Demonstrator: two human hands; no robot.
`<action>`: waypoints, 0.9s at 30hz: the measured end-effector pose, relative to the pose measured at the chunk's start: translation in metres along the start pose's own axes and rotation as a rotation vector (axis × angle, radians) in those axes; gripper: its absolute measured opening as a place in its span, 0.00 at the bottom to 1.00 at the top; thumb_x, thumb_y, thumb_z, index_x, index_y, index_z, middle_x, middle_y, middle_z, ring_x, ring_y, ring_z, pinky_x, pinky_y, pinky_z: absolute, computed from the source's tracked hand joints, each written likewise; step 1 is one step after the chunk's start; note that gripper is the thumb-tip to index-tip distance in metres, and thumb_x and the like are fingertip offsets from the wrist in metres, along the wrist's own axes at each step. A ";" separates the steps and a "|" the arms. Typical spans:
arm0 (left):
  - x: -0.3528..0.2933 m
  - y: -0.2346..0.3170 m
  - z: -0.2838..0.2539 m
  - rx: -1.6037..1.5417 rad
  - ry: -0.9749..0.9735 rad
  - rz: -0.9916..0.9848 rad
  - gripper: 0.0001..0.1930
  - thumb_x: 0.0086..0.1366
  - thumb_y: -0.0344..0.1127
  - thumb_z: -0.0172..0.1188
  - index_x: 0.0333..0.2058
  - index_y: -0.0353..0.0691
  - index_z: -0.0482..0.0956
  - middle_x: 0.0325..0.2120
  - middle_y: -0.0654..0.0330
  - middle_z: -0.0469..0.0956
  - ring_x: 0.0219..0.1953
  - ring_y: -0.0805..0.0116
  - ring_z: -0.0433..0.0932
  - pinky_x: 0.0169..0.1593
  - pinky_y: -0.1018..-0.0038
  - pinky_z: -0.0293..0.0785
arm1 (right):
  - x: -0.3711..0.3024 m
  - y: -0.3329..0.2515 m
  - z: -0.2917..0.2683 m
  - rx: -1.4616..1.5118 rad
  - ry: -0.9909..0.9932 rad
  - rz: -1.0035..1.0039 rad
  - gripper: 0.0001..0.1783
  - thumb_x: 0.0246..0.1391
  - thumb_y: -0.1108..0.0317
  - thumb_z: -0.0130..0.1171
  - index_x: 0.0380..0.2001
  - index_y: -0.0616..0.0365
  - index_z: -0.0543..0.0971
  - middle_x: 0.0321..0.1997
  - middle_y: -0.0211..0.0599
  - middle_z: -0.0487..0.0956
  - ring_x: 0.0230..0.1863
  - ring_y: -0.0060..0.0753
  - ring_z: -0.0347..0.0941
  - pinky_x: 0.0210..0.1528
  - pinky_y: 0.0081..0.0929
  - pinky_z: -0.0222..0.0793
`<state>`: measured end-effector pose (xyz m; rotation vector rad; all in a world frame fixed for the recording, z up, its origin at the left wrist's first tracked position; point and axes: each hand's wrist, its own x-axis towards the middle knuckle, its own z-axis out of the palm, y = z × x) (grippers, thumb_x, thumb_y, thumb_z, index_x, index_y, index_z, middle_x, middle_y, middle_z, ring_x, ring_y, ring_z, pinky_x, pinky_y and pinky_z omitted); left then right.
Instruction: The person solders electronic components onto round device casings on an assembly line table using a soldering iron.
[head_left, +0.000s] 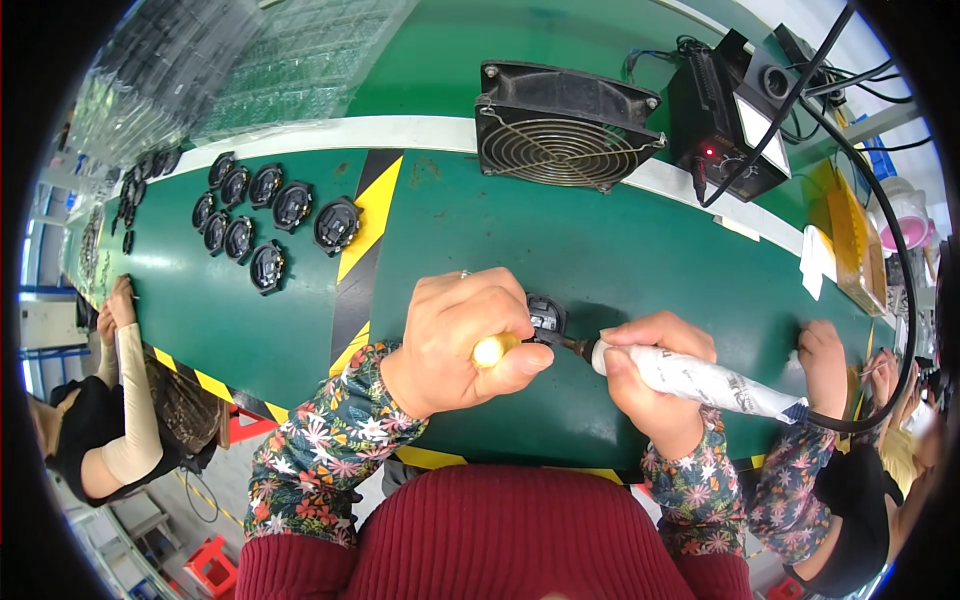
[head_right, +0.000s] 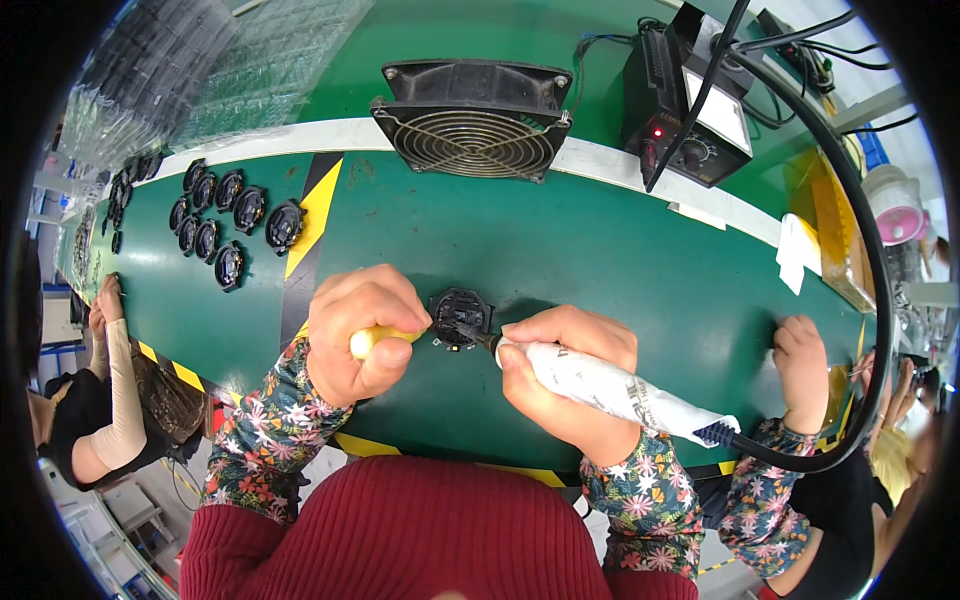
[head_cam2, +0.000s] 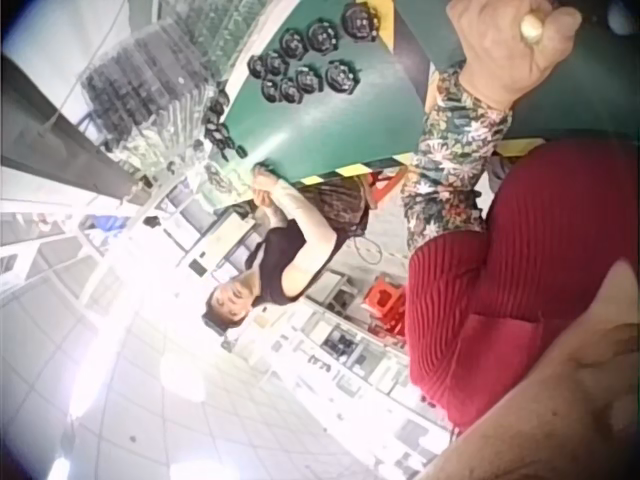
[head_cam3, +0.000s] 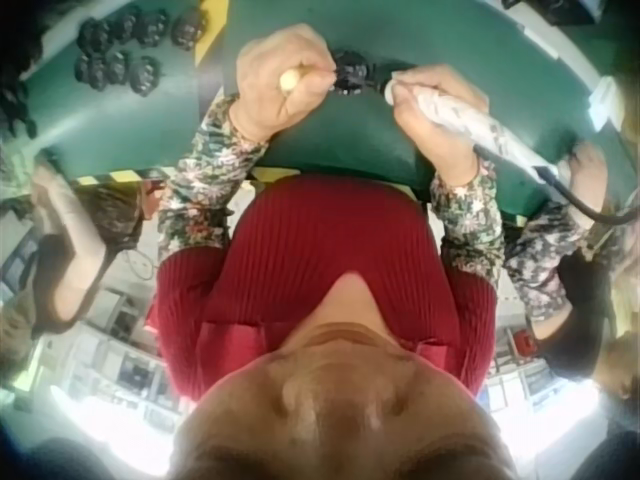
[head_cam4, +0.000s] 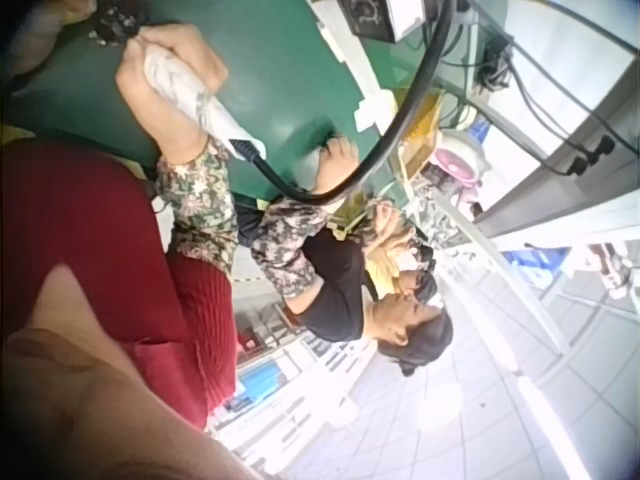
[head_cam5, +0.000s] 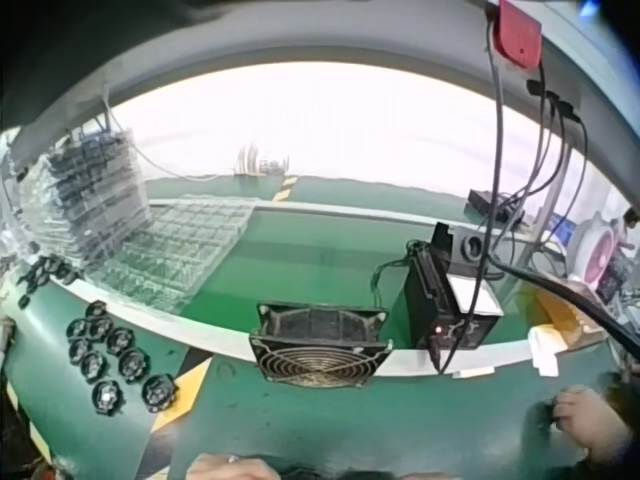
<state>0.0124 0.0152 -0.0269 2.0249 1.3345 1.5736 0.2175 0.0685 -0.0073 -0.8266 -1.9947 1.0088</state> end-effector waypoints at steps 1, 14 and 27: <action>0.000 0.001 0.000 -0.006 -0.002 0.004 0.16 0.56 0.46 0.62 0.20 0.44 0.69 0.17 0.64 0.70 0.14 0.68 0.67 0.18 0.75 0.60 | 0.000 0.001 0.000 -0.004 0.010 -0.003 0.06 0.40 0.73 0.65 0.24 0.59 0.77 0.21 0.32 0.79 0.21 0.25 0.76 0.24 0.20 0.69; -0.007 0.015 -0.030 0.447 -0.384 -0.017 0.14 0.51 0.30 0.63 0.39 0.43 0.77 0.27 0.60 0.72 0.25 0.64 0.75 0.30 0.69 0.73 | -0.010 -0.001 -0.023 0.130 0.233 0.018 0.07 0.43 0.75 0.61 0.30 0.63 0.78 0.29 0.36 0.80 0.28 0.22 0.75 0.33 0.19 0.71; -0.010 0.061 0.052 0.394 -0.489 0.108 0.18 0.52 0.28 0.52 0.44 0.33 0.73 0.39 0.54 0.76 0.26 0.65 0.78 0.28 0.72 0.76 | -0.013 0.008 -0.033 0.307 0.396 0.059 0.13 0.51 0.73 0.57 0.39 0.62 0.69 0.29 0.27 0.67 0.26 0.14 0.59 0.28 0.12 0.55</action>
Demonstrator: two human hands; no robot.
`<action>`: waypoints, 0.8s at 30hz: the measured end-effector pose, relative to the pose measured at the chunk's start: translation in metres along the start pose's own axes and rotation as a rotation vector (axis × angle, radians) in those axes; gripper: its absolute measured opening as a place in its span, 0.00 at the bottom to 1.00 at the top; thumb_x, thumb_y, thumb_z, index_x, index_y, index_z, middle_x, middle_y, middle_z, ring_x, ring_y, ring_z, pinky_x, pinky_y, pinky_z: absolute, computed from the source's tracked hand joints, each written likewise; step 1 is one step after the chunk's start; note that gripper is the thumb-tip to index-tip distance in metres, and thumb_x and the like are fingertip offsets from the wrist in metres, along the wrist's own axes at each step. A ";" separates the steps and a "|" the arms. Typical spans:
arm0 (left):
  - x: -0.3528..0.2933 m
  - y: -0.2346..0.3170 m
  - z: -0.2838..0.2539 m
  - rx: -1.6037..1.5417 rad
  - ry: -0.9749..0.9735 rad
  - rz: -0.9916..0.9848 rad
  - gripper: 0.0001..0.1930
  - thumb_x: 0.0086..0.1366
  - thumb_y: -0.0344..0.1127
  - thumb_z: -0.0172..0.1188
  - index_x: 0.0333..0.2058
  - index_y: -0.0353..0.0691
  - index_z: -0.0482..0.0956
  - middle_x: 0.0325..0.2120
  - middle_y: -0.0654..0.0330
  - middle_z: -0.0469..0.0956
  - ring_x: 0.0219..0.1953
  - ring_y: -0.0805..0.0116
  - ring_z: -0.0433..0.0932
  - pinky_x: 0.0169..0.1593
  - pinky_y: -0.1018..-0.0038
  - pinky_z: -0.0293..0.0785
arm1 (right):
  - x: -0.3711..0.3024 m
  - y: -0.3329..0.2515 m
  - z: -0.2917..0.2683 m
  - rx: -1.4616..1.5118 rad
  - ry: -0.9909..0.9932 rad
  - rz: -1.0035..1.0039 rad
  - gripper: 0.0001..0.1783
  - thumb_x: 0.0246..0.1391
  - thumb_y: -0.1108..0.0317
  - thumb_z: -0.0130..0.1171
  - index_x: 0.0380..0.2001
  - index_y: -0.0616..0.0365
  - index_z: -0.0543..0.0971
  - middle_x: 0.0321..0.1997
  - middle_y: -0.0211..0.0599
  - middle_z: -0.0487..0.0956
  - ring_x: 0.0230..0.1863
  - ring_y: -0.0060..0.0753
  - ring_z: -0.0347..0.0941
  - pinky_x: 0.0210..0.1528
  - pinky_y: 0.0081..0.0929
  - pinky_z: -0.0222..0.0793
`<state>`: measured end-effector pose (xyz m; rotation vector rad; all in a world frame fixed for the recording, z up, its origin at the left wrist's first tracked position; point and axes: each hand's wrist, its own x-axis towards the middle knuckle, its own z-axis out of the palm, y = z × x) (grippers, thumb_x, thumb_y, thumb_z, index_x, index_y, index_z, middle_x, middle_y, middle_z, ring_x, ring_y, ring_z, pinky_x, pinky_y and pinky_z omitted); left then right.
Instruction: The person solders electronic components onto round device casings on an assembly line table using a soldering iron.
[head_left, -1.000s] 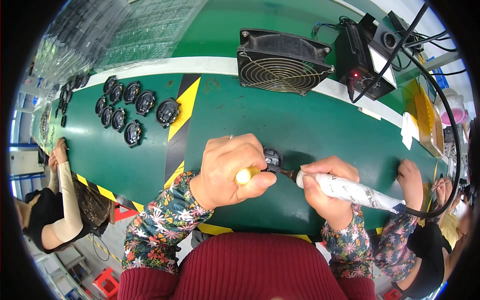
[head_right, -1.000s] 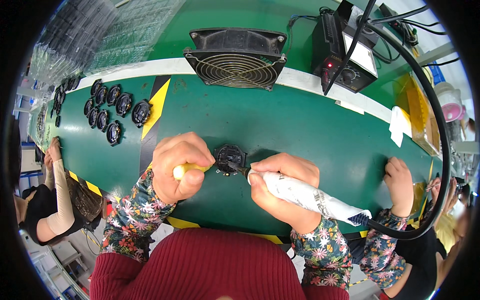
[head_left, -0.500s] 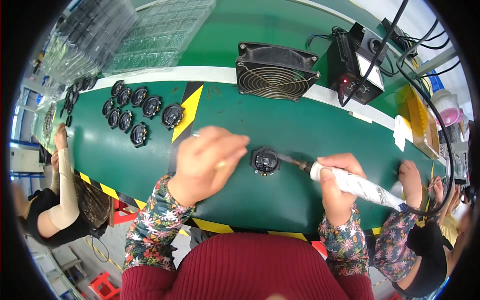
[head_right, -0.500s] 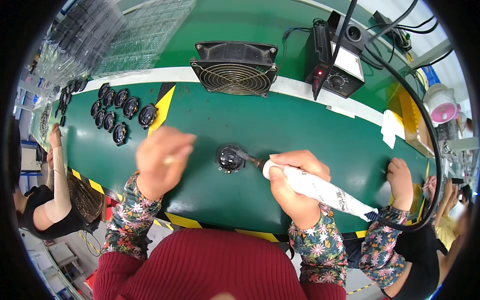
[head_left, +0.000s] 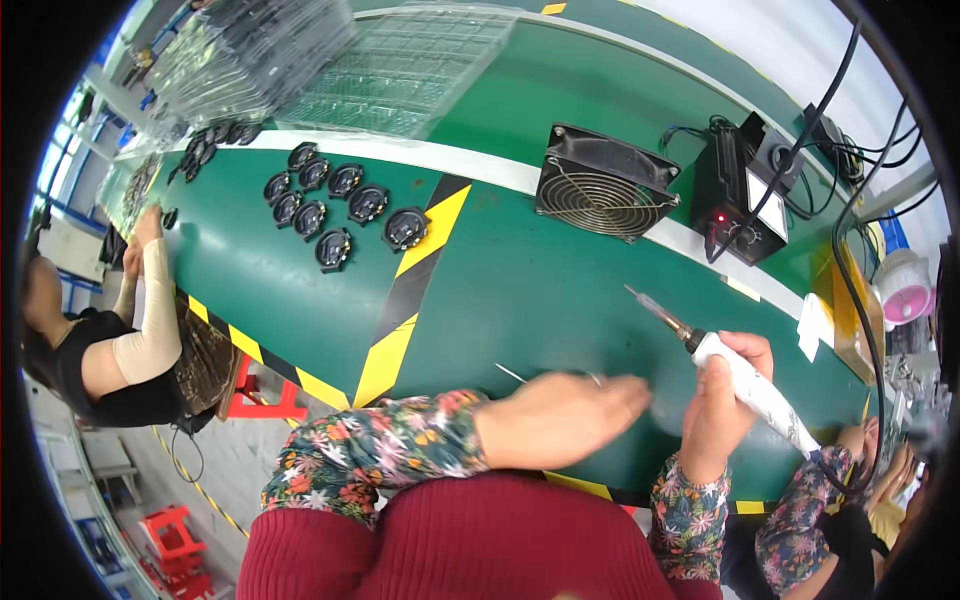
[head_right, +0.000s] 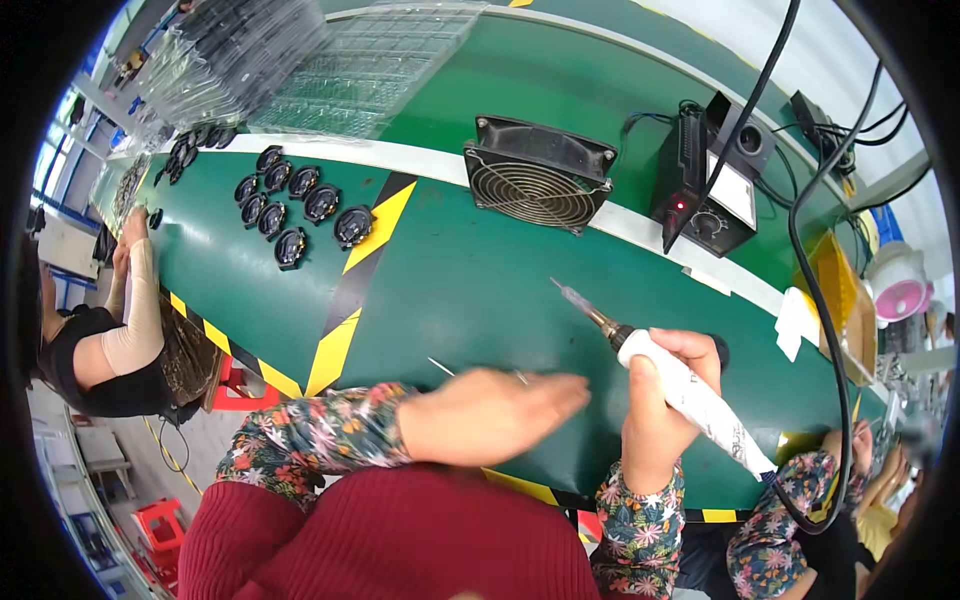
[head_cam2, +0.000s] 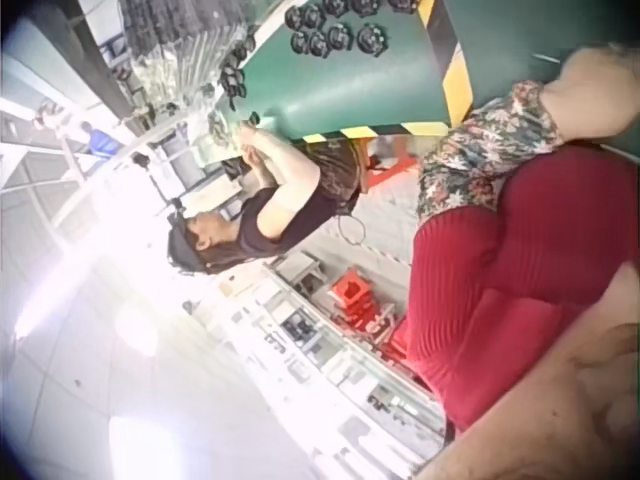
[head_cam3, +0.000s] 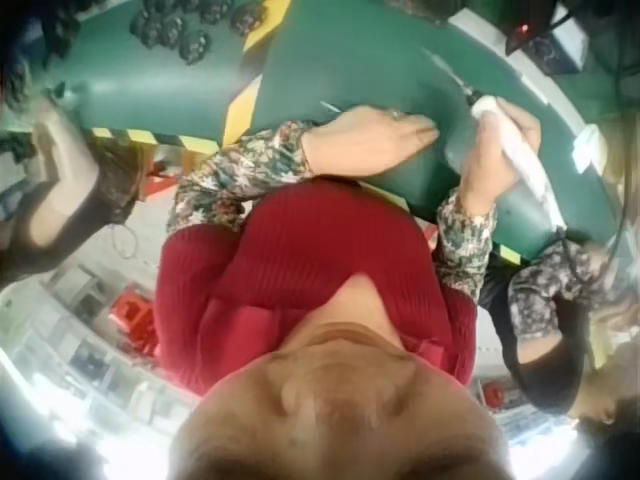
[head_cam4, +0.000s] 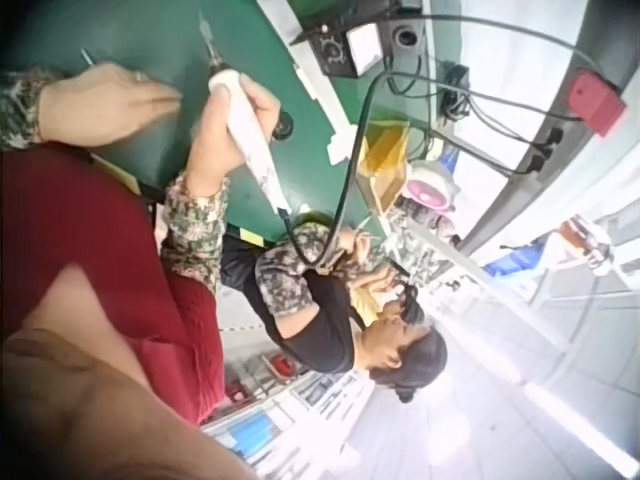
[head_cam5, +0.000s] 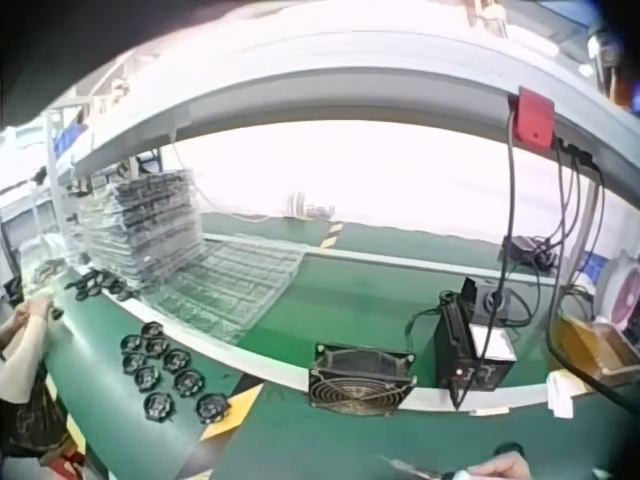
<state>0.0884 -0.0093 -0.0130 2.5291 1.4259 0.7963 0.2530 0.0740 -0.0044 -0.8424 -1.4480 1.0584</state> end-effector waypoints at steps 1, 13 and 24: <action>-0.007 -0.013 -0.010 0.041 -0.009 -0.088 0.16 0.52 0.29 0.54 0.41 0.34 0.74 0.36 0.53 0.77 0.26 0.64 0.78 0.28 0.71 0.76 | 0.000 -0.002 -0.001 -0.020 0.005 0.008 0.13 0.51 0.73 0.56 0.40 0.62 0.69 0.30 0.27 0.68 0.27 0.14 0.60 0.29 0.12 0.55; -0.083 -0.130 -0.057 0.800 0.161 -0.524 0.10 0.57 0.33 0.52 0.31 0.38 0.81 0.38 0.56 0.78 0.39 0.58 0.76 0.39 0.67 0.75 | 0.000 0.000 0.007 -0.095 -0.046 -0.135 0.08 0.45 0.71 0.66 0.28 0.58 0.76 0.30 0.33 0.78 0.32 0.24 0.75 0.35 0.22 0.71; -0.066 -0.046 -0.046 0.576 0.063 -0.500 0.13 0.61 0.41 0.55 0.37 0.40 0.83 0.24 0.53 0.79 0.22 0.53 0.75 0.28 0.62 0.73 | -0.020 0.005 0.029 0.322 -0.015 -0.027 0.09 0.48 0.69 0.61 0.25 0.59 0.71 0.22 0.28 0.74 0.24 0.18 0.69 0.26 0.21 0.64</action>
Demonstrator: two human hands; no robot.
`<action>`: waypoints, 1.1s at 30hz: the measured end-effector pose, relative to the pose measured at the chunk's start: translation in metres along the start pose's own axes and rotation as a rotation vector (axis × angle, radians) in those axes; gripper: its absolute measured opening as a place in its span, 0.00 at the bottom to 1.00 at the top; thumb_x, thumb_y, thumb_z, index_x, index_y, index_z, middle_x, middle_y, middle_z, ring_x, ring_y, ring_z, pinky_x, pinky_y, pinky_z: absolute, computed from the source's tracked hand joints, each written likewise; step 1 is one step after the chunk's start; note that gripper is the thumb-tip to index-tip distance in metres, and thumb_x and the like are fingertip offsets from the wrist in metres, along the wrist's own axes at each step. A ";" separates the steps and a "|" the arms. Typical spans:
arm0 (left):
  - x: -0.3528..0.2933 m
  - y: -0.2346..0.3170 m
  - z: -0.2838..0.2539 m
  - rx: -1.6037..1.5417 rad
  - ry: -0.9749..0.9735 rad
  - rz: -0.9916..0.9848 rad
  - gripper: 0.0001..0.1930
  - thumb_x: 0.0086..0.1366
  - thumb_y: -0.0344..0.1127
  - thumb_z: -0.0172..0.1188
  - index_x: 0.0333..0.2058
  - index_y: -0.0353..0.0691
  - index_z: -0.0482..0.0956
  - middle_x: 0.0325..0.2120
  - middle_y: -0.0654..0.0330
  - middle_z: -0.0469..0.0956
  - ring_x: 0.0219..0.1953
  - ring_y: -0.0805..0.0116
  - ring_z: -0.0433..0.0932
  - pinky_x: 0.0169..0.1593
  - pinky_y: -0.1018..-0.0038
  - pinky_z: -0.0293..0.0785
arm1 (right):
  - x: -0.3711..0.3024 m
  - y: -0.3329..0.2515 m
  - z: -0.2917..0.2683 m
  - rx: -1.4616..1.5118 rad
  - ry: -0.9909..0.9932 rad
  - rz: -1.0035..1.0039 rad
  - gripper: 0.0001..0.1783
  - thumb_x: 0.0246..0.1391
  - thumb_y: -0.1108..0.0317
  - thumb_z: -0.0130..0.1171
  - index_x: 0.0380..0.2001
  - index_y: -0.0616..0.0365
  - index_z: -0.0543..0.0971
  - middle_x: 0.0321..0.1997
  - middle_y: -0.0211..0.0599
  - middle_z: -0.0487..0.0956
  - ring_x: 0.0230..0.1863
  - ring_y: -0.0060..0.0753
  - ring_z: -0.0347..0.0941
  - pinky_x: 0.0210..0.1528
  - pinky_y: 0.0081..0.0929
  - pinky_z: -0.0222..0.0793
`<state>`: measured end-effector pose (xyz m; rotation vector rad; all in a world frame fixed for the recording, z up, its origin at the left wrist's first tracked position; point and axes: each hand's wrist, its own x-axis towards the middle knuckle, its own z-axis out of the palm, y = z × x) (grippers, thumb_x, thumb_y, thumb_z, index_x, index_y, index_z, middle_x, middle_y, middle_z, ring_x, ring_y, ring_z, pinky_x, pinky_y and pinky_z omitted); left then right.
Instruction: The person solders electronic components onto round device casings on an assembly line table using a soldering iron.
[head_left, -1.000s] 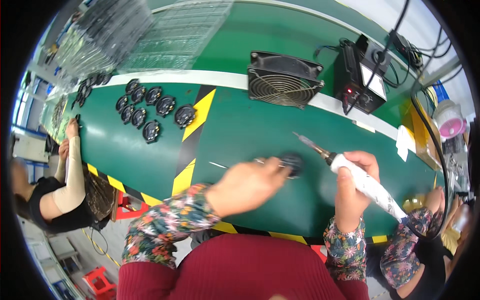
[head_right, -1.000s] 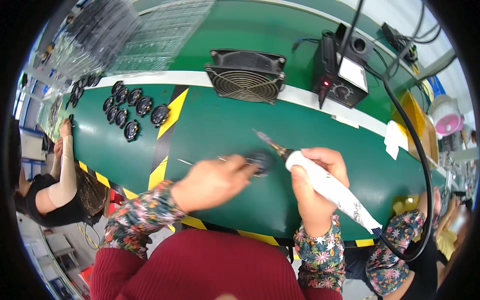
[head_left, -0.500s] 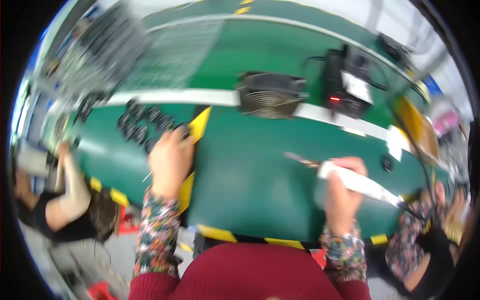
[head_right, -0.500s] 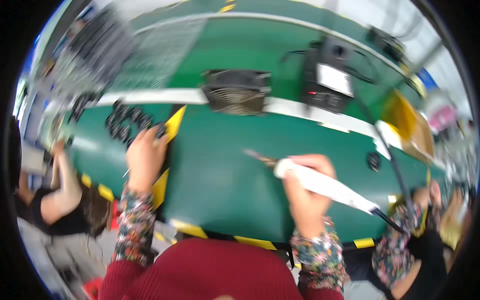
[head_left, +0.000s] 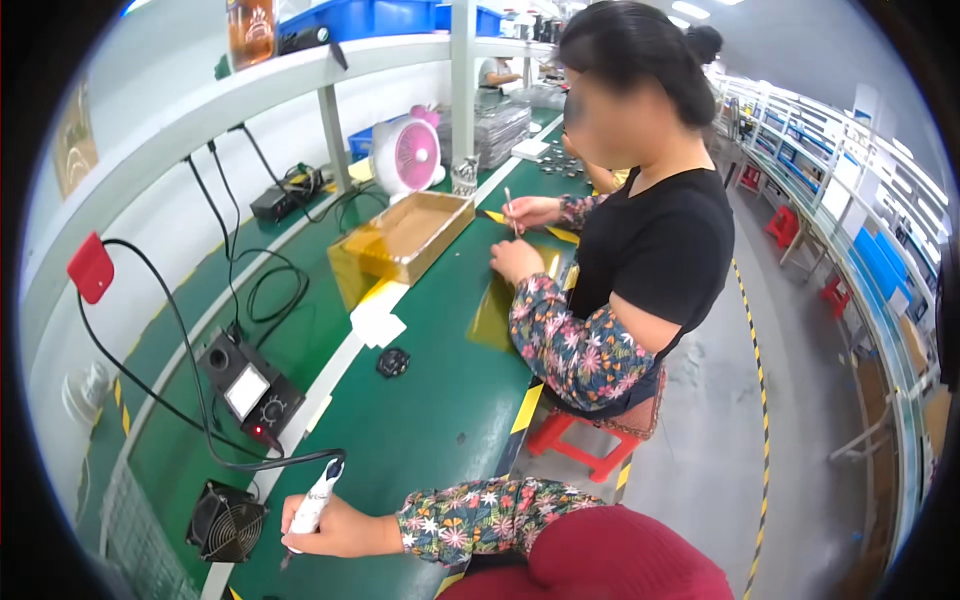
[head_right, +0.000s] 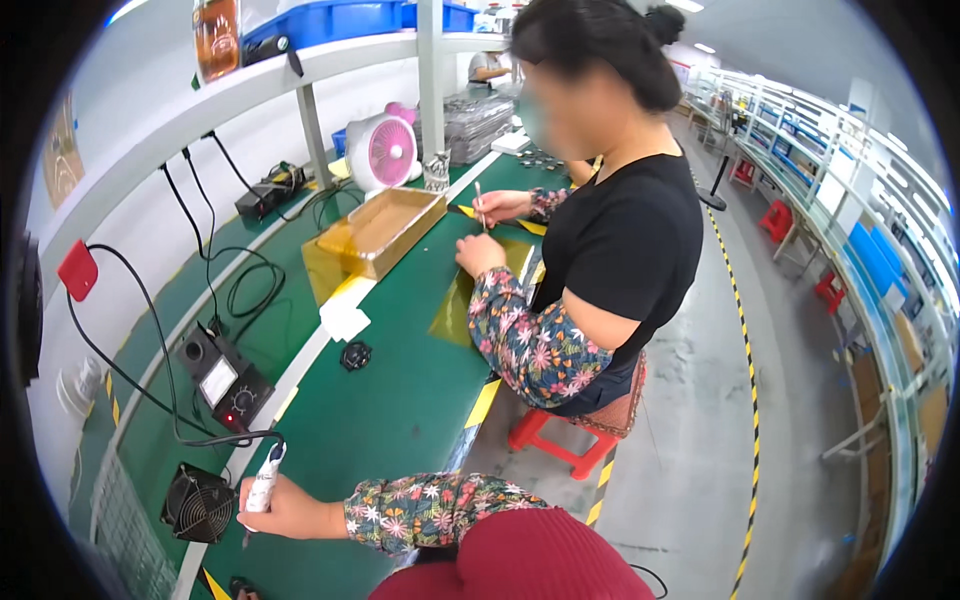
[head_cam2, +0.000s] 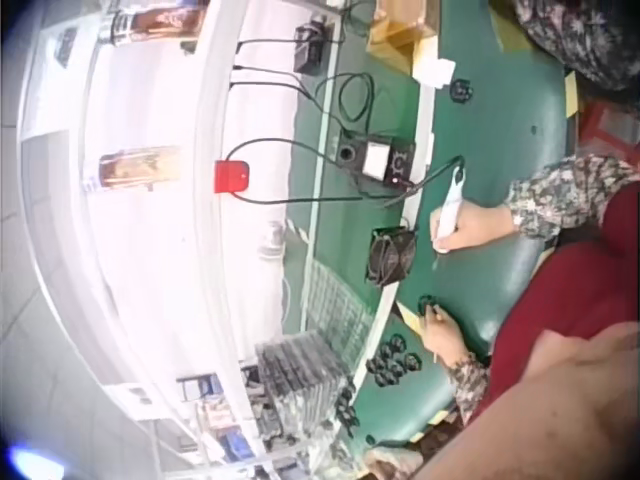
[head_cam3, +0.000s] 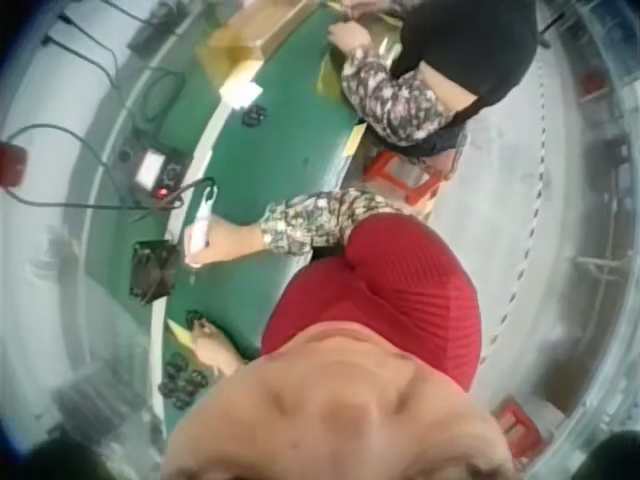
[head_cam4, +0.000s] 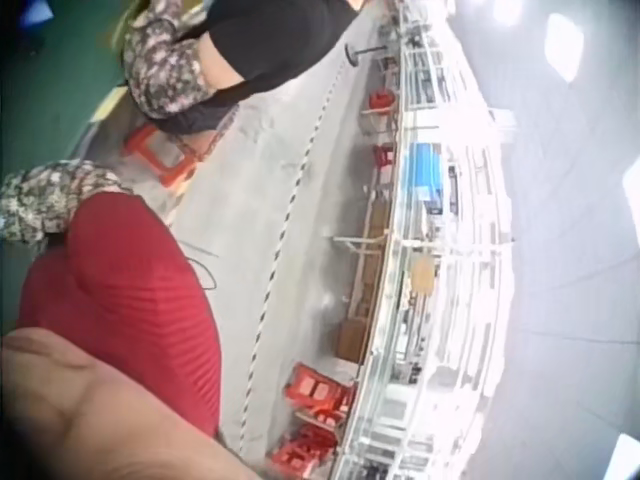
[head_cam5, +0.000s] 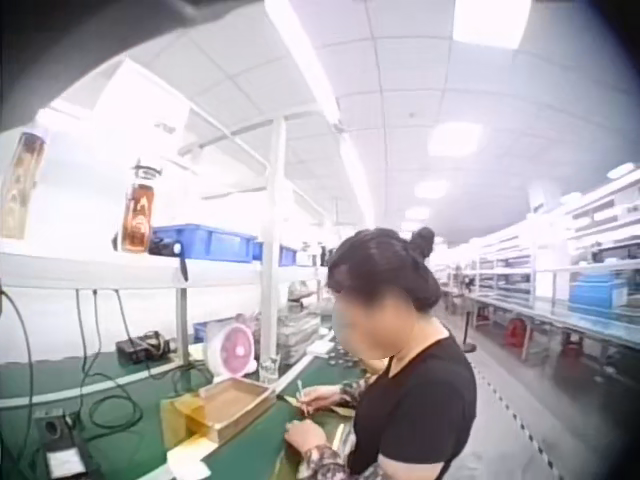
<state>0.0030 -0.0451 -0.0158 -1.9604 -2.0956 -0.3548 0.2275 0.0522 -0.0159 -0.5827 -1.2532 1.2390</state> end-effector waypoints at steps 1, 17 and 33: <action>-0.001 0.010 -0.006 -0.005 -0.017 0.147 0.13 0.61 0.41 0.55 0.39 0.40 0.82 0.27 0.52 0.78 0.27 0.52 0.76 0.31 0.63 0.73 | 0.000 0.001 0.002 -0.005 0.001 -0.016 0.09 0.48 0.68 0.61 0.25 0.59 0.71 0.22 0.29 0.74 0.24 0.19 0.70 0.26 0.21 0.64; -0.001 0.069 -0.026 -0.234 -0.145 0.397 0.11 0.61 0.36 0.57 0.39 0.37 0.80 0.29 0.51 0.77 0.27 0.52 0.75 0.32 0.64 0.73 | 0.000 -0.001 -0.009 -0.119 0.051 -0.069 0.13 0.47 0.67 0.61 0.18 0.60 0.70 0.15 0.32 0.73 0.18 0.24 0.68 0.23 0.25 0.64; 0.027 0.020 0.000 -1.155 0.259 0.177 0.33 0.64 0.63 0.42 0.26 0.32 0.72 0.23 0.50 0.76 0.25 0.60 0.76 0.29 0.70 0.72 | -0.007 -0.001 -0.019 -0.258 -0.118 0.007 0.05 0.47 0.74 0.61 0.29 0.61 0.77 0.27 0.33 0.79 0.28 0.20 0.73 0.29 0.19 0.69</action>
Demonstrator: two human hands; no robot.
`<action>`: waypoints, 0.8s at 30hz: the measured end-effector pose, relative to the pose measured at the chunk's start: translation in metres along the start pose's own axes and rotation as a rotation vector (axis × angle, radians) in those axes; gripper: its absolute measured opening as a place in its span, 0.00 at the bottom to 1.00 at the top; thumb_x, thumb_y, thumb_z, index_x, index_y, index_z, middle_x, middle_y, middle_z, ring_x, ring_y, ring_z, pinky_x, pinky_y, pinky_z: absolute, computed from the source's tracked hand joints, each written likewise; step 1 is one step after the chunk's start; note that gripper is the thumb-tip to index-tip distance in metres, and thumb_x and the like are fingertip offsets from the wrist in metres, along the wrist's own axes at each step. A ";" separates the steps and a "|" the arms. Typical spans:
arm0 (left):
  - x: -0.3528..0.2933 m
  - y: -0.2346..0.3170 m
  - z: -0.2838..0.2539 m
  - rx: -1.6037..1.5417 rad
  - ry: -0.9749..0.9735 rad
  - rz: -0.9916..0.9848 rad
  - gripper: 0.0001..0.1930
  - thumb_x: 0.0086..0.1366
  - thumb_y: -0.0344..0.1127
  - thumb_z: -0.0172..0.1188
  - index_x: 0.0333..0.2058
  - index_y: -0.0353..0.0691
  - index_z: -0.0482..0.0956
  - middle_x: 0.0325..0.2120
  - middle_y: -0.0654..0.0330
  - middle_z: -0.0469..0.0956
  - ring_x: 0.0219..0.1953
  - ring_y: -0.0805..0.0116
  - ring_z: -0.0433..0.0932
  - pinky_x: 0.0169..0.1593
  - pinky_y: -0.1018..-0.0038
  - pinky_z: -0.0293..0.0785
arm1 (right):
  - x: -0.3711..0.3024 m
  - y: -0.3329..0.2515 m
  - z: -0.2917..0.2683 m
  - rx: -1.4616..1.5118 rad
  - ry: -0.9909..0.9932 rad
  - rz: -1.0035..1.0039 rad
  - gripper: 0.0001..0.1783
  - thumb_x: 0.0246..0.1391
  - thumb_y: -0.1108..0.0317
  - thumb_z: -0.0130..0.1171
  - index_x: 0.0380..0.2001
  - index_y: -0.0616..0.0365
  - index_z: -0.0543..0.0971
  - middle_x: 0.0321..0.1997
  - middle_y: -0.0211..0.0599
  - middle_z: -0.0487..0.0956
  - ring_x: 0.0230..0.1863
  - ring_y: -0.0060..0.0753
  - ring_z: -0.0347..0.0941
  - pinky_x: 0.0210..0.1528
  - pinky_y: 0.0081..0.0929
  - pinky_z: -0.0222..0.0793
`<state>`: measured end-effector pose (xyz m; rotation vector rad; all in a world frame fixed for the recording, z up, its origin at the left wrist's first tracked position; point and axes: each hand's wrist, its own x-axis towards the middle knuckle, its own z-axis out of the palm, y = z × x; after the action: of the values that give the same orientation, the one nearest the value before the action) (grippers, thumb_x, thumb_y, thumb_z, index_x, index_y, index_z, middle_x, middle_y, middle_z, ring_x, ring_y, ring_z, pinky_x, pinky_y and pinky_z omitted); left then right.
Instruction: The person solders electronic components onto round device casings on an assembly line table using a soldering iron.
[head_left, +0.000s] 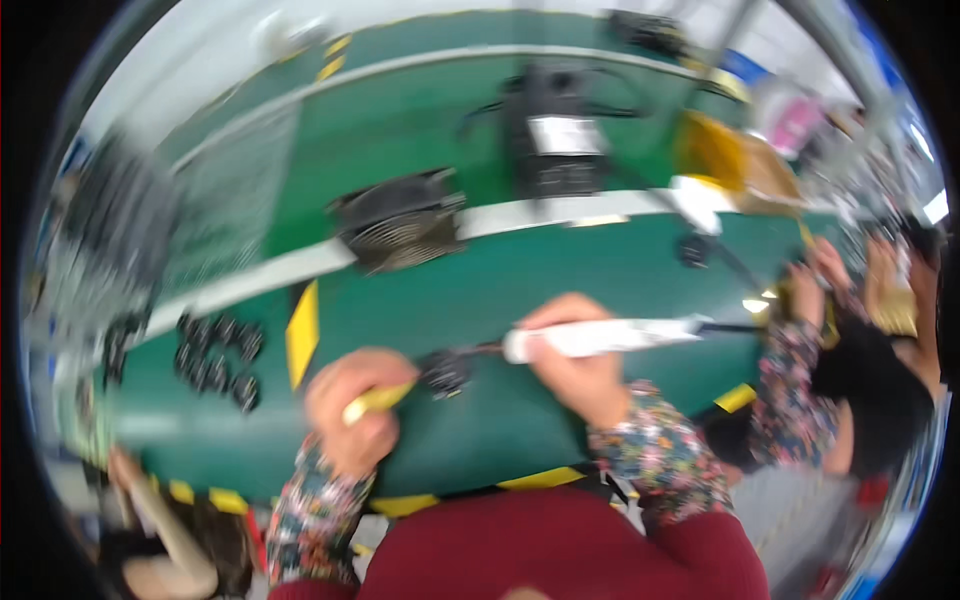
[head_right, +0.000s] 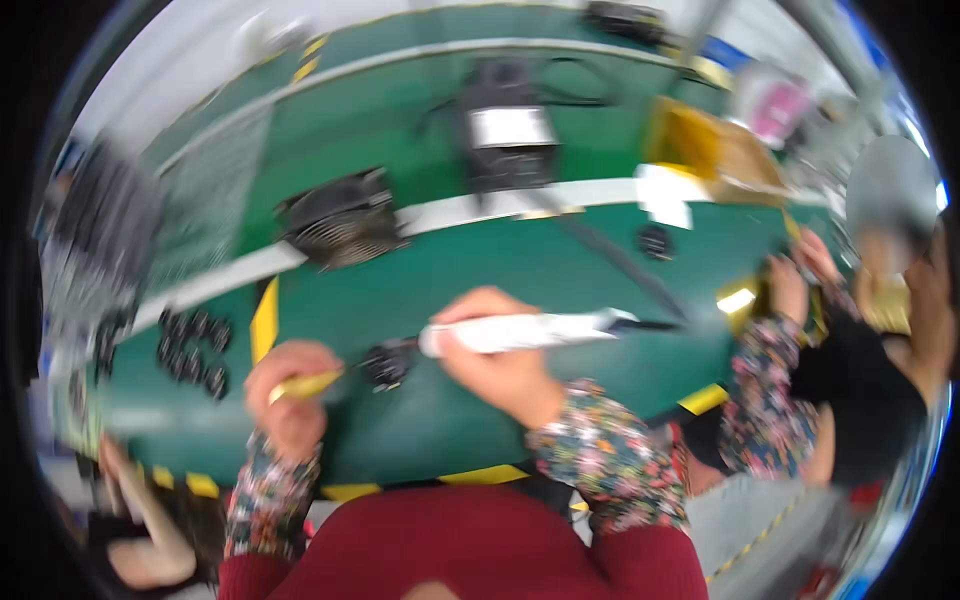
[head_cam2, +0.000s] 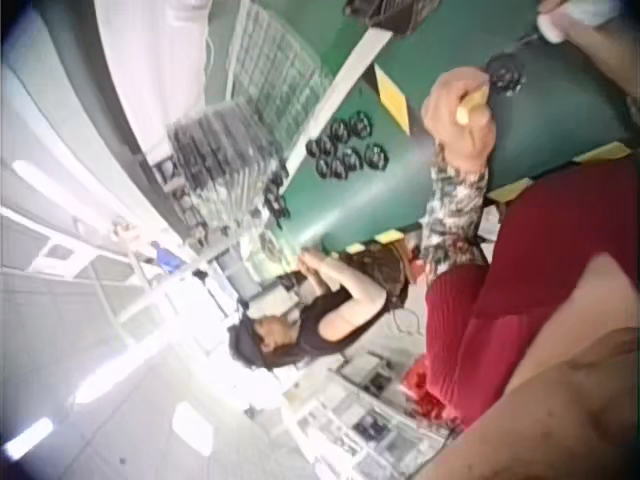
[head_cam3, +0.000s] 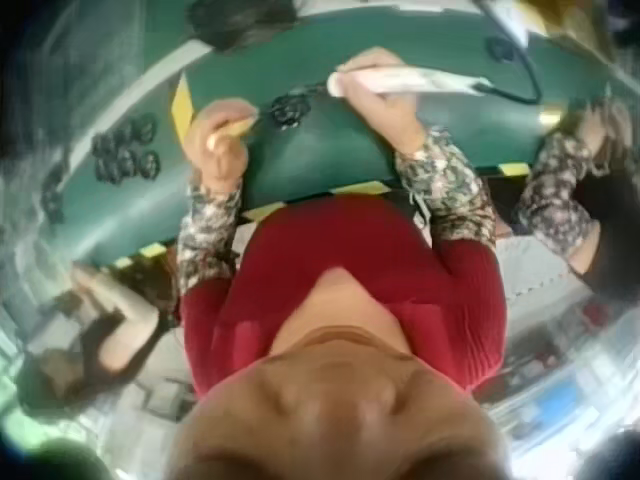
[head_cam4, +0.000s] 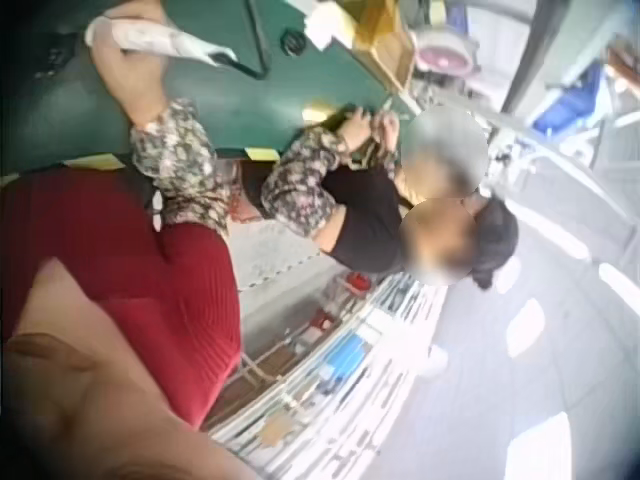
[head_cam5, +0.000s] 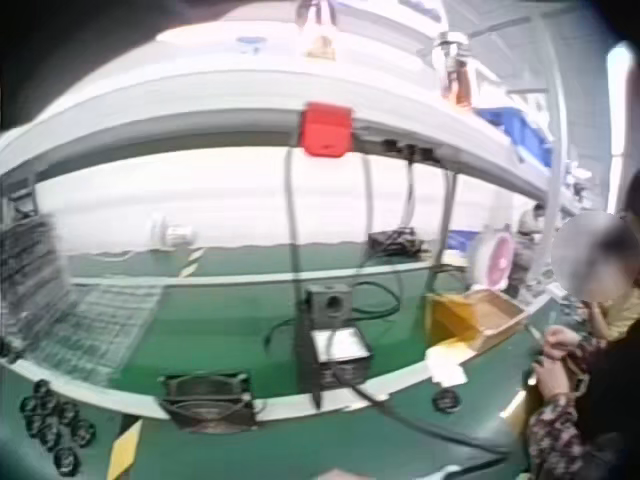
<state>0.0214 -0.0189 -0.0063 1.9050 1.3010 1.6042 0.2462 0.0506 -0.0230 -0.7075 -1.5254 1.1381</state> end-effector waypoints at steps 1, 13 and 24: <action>-0.001 -0.005 -0.002 -0.061 -0.025 -0.075 0.32 0.65 0.62 0.42 0.27 0.32 0.73 0.24 0.50 0.77 0.24 0.62 0.76 0.26 0.72 0.72 | 0.000 -0.003 0.001 -0.038 0.010 -0.006 0.05 0.47 0.74 0.61 0.29 0.62 0.77 0.26 0.34 0.79 0.26 0.19 0.73 0.27 0.18 0.68; 0.002 -0.027 0.002 -0.047 -0.133 0.054 0.21 0.58 0.54 0.59 0.26 0.39 0.72 0.22 0.60 0.75 0.21 0.63 0.75 0.23 0.74 0.69 | 0.002 -0.002 0.005 -0.255 -0.126 -0.030 0.09 0.43 0.70 0.64 0.26 0.62 0.76 0.24 0.37 0.80 0.23 0.25 0.76 0.27 0.20 0.71; 0.001 -0.027 0.003 0.036 -0.152 0.112 0.20 0.60 0.53 0.57 0.24 0.41 0.71 0.21 0.62 0.75 0.17 0.66 0.72 0.19 0.75 0.63 | 0.007 0.000 0.010 -0.252 -0.168 0.001 0.07 0.42 0.72 0.65 0.25 0.60 0.76 0.24 0.35 0.80 0.23 0.25 0.76 0.26 0.21 0.71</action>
<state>0.0126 -0.0031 -0.0263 2.1103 1.1874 1.4629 0.2343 0.0540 -0.0201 -0.7967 -1.8330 1.0368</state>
